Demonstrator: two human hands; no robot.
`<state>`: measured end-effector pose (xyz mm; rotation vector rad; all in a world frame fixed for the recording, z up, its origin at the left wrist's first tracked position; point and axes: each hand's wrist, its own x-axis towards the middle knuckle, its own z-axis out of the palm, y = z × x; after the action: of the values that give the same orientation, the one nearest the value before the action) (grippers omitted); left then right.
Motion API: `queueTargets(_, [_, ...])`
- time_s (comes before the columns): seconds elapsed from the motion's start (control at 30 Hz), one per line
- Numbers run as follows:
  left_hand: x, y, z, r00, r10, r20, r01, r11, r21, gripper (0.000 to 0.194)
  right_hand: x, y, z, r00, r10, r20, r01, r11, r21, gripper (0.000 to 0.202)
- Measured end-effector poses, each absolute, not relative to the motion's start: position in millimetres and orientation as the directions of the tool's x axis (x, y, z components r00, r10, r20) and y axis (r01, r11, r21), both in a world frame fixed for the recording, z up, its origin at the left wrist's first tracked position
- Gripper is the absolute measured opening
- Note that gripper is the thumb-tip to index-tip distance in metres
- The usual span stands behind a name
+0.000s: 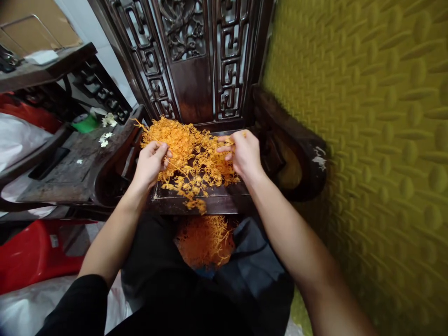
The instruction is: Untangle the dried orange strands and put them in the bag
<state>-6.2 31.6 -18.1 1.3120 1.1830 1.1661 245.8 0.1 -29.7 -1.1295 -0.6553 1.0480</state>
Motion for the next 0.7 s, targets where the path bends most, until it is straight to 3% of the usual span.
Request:
queueTargets(0.1, [2.4, 27.3, -17.1, 0.129, 0.991, -0.026, -0.023, 0.030, 0.999, 0.023, 214.9, -11.8, -29.3, 0.277, 0.959, 0.057, -0.248, 0.128, -0.960, 0.020])
queueTargets(0.27, [2.6, 25.0, -14.1, 0.169, 0.985, -0.047, -0.096, 0.064, 0.993, 0.026, 208.1, -22.3, -30.4, -0.013, 0.971, 0.240, 0.101, 0.241, -0.965, 0.037])
queueTargets(0.43, [2.3, 25.3, -12.9, 0.160, 0.987, -0.035, -0.126, 0.056, 0.991, 0.026, 222.0, -20.2, -32.8, 0.031, 0.949, 0.313, 0.480, 0.260, -0.838, 0.041])
queueTargets(0.6, [5.2, 24.6, -13.2, 0.184, 0.983, -0.010, -0.060, 0.022, 0.998, 0.028, 207.8, -20.0, -34.2, -0.142, 0.937, 0.321, 0.526, 0.346, -0.777, 0.031])
queueTargets(0.7, [2.3, 21.6, -10.2, 0.288, 0.957, 0.017, 0.159, -0.065, 0.985, 0.032, 205.8, -16.7, -32.9, -0.054, 0.925, 0.376, 0.564, 0.339, -0.753, 0.029])
